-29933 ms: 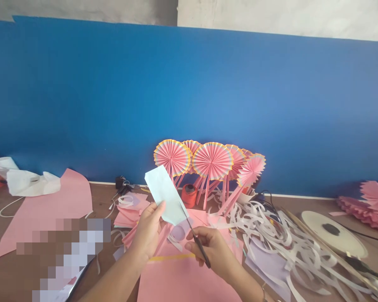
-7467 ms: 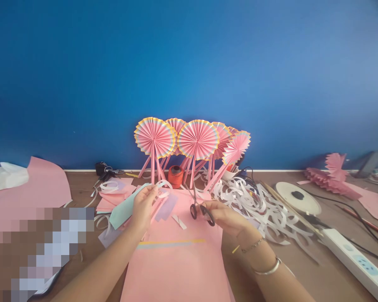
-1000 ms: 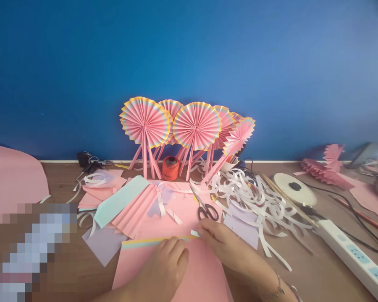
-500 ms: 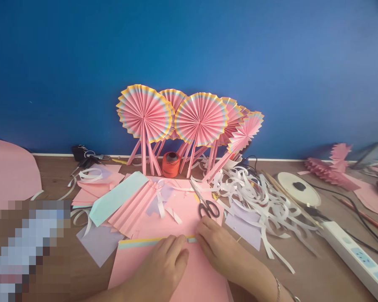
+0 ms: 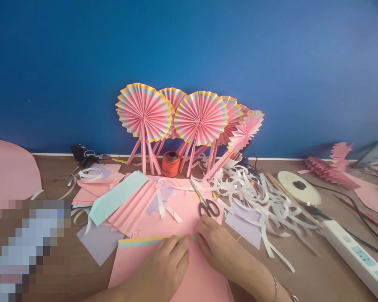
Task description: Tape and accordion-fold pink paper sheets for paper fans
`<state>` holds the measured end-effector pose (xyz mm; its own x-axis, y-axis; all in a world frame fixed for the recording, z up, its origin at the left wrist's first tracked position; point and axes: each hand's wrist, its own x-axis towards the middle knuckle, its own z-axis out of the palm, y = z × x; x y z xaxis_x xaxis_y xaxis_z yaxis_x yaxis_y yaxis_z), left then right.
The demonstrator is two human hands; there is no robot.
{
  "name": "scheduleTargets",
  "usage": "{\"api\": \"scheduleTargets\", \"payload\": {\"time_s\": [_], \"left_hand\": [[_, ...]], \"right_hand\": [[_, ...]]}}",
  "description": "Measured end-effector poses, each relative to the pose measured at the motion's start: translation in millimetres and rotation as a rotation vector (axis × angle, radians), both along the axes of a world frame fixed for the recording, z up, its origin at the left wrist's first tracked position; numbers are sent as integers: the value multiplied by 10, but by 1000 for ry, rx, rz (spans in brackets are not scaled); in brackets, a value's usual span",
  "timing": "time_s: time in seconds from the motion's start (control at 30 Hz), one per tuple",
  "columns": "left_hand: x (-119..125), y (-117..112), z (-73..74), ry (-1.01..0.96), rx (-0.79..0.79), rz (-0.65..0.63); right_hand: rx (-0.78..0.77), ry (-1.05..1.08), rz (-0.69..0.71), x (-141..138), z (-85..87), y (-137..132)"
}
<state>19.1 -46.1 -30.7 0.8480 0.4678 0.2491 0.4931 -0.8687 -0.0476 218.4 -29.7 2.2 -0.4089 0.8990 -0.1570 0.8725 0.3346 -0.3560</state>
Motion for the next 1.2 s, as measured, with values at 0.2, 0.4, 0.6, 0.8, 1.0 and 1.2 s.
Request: {"api": "scheduleTargets", "payload": {"time_s": [0.2, 0.4, 0.6, 0.8, 1.0, 1.2], "left_hand": [[12, 24, -48, 6, -1, -1], [10, 41, -57, 4, -58, -38], [33, 8, -36, 19, -67, -1], [45, 5, -38, 40, -98, -10], [37, -4, -9, 61, -79, -6], [41, -12, -55, 68, -46, 4]], "right_hand": [[34, -2, 8, 10, -32, -6], [49, -37, 15, -1, -6, -5], [46, -118, -54, 32, -2, 21], [79, -146, -60, 31, -71, 10], [3, -189, -172, 121, 7, 2], [-135, -141, -332, 152, 260, 10]]}}
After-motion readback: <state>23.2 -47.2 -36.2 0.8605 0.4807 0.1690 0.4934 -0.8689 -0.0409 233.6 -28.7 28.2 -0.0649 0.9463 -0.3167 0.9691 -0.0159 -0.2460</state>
